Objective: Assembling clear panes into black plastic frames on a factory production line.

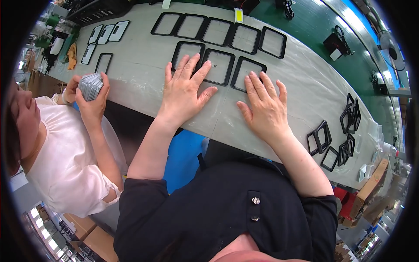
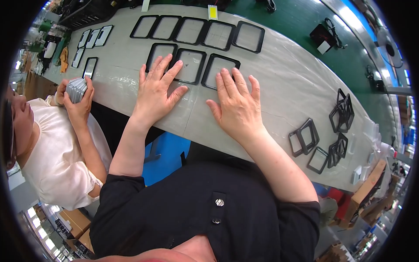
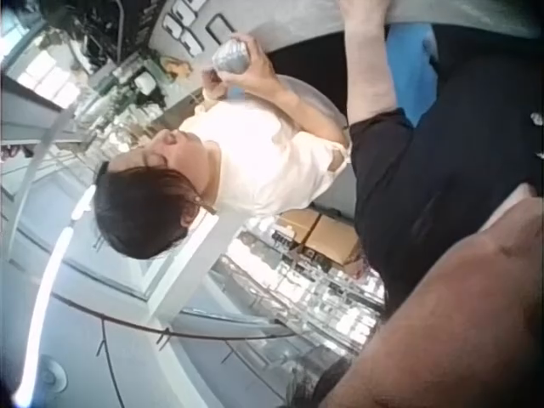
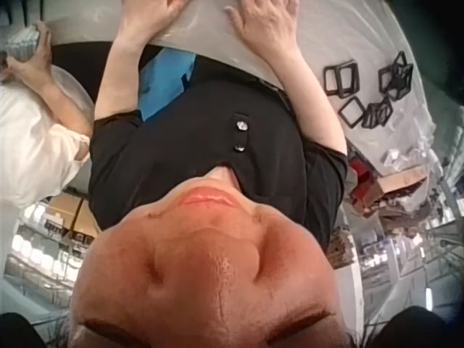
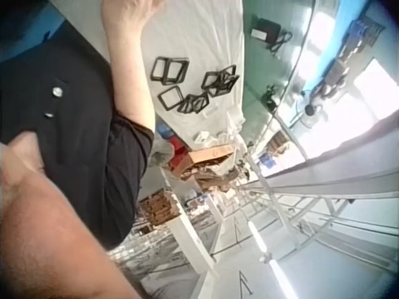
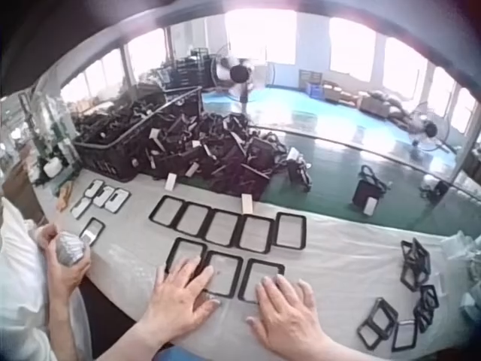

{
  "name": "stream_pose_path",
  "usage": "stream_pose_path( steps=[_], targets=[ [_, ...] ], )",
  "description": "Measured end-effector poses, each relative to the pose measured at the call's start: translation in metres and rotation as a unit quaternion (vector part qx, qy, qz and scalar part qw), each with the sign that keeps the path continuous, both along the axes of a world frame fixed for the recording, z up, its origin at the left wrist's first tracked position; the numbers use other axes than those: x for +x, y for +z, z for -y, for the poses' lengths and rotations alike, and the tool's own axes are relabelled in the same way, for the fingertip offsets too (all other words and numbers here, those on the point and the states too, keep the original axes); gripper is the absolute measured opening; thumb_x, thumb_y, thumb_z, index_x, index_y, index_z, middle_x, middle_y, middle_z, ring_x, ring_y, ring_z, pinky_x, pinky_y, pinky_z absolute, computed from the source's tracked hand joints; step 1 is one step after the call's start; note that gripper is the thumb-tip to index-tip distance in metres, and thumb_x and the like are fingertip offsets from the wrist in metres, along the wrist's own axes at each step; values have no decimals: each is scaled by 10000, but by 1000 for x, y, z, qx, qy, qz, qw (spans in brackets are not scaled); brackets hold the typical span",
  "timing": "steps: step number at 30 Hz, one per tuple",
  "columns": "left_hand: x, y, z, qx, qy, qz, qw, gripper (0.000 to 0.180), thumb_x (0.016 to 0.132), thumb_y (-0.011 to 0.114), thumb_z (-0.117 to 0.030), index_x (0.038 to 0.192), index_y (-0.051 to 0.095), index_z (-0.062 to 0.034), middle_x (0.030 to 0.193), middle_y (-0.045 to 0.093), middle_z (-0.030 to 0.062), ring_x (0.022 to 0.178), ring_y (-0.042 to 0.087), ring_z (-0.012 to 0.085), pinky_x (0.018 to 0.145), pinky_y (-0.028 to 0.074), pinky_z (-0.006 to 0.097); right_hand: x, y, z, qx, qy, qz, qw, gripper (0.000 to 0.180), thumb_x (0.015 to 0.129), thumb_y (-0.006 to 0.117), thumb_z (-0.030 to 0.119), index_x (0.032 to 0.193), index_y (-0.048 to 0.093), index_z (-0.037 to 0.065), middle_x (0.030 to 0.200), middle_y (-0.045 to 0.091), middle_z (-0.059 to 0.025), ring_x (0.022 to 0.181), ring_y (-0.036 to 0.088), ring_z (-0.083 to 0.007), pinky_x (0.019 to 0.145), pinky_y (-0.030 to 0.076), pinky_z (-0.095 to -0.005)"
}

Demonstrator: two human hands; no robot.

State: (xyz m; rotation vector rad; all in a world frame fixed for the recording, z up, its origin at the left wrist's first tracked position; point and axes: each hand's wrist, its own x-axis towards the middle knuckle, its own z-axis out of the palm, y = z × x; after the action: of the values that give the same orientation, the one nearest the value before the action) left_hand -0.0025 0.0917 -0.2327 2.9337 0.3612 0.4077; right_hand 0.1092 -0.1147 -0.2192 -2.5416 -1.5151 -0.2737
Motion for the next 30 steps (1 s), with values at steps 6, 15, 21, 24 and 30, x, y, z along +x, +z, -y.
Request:
stream_pose_path(
  steps=[6,15,21,24,30],
  targets=[
    [0,-1,-5,37,5,2,999,535,922,543,-506,1356,519,-195,1447,440,87,1366,376,298,1112,182,619,0,-2,-4,4,5,-4,1000,576,916,561,412,1351,522,35,1410,506,-100,1381,365,-277,1137,186,-461],
    [-13,1,-47,35,35,0,999,462,926,567,-444,1318,536,-202,1429,455,57,1361,381,258,1088,212,631,-14,-4,-52,36,37,5,999,599,904,561,457,1302,556,10,1349,545,-113,1351,390,-291,1106,227,-461],
    [-6,-8,-67,-2,24,24,999,495,903,590,-424,1335,509,-195,1451,430,57,1379,357,283,1092,195,638,-9,-9,-74,26,20,-31,999,650,908,555,468,1358,493,3,1407,481,-149,1375,359,-303,1110,248,-494],
    [-11,-16,-63,31,34,77,996,600,918,563,-427,1458,411,-213,1547,326,92,1446,257,304,1119,134,628,-8,-12,-55,144,41,-101,984,635,923,546,457,1399,459,46,1467,404,-173,1402,320,-318,1124,255,-494],
    [8,12,31,-24,-112,122,986,556,863,637,-237,1391,490,-142,1521,379,99,1436,293,299,1158,180,499,31,21,98,208,-11,-84,974,411,890,650,280,1229,605,53,1332,543,-160,1276,476,-320,1045,369,-443]
  ],
)
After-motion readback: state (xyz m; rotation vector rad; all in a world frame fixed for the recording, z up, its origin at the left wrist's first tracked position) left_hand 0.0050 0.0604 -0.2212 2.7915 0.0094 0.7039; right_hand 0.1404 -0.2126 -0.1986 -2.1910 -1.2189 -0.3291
